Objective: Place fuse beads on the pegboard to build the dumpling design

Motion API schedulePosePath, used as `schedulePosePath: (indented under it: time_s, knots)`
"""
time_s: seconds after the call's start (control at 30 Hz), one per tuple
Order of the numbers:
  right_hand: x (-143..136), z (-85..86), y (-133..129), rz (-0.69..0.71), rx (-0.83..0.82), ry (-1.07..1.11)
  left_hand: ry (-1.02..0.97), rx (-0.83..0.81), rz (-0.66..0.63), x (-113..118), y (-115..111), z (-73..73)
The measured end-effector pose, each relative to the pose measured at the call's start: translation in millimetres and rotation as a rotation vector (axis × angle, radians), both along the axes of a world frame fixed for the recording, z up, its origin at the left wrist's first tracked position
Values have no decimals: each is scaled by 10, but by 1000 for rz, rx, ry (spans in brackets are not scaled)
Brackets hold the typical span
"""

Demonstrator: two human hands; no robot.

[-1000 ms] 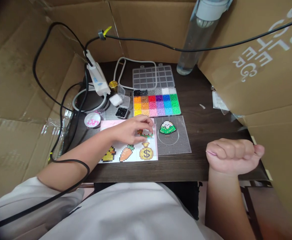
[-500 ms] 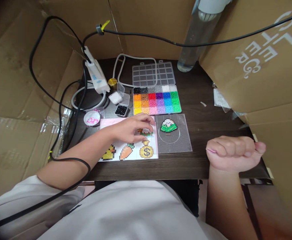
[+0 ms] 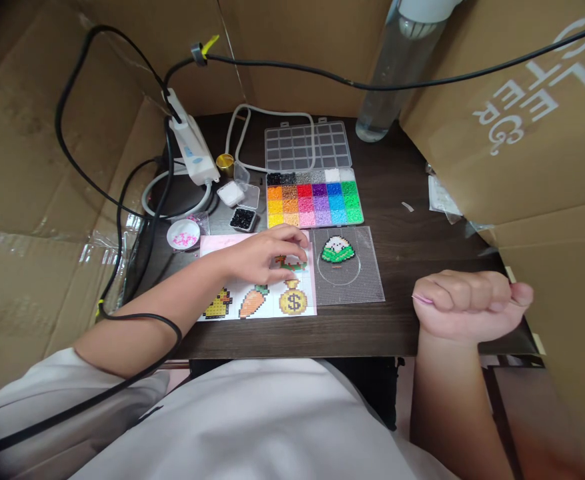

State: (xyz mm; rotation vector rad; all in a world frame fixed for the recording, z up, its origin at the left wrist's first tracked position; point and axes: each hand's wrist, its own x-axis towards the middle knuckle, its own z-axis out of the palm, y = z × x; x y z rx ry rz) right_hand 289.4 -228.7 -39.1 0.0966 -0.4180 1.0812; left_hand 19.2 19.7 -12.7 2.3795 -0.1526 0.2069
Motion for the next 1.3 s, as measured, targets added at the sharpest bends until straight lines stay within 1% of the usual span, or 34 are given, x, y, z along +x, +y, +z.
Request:
schedulePosePath:
  time_s: [0.13, 0.2, 0.33, 0.37, 0.4, 0.5, 0.57, 0.7, 0.83, 0.93, 1.13, 1.2, 1.3]
  knots:
    - [-15, 23, 12, -4, 52, 41, 1, 10, 8, 2, -5, 1]
    - [-17, 22, 18, -26, 46, 45, -3, 9, 9, 2, -8, 0]
    - [-8, 10, 26, -169, -72, -9, 1, 1, 19, 4, -12, -5]
    - [-9, 13, 30, -187, -83, -28, 1, -2, 20, 5, -13, -5]
    - [-12, 20, 37, -174, -74, -41, 1, -7, 20, 6, -14, -5]
    - [-44, 59, 57, -63, 8, -31, -4, -19, 17, 9, -16, 0]
    - [-68, 79, 60, -23, 37, -12, -3, -14, 19, 10, -17, 5]
    - [-71, 61, 24, 2, 27, 89, 1, -6, 17, 6, -15, 11]
    - [-54, 42, -17, 66, -2, 186, -8, -17, 14, 5, -13, 6]
    - [-74, 64, -18, 33, -8, 264, -11, -16, 16, 7, -13, -1]
    - [-74, 75, -10, -33, -27, 337, -19, 11, 19, 8, -9, -17]
    - [-71, 68, -18, -54, -45, 339, -23, 20, 14, 9, -9, -16]
    - [-96, 81, -21, -40, -51, 292, -20, 30, 17, 10, -16, -6]
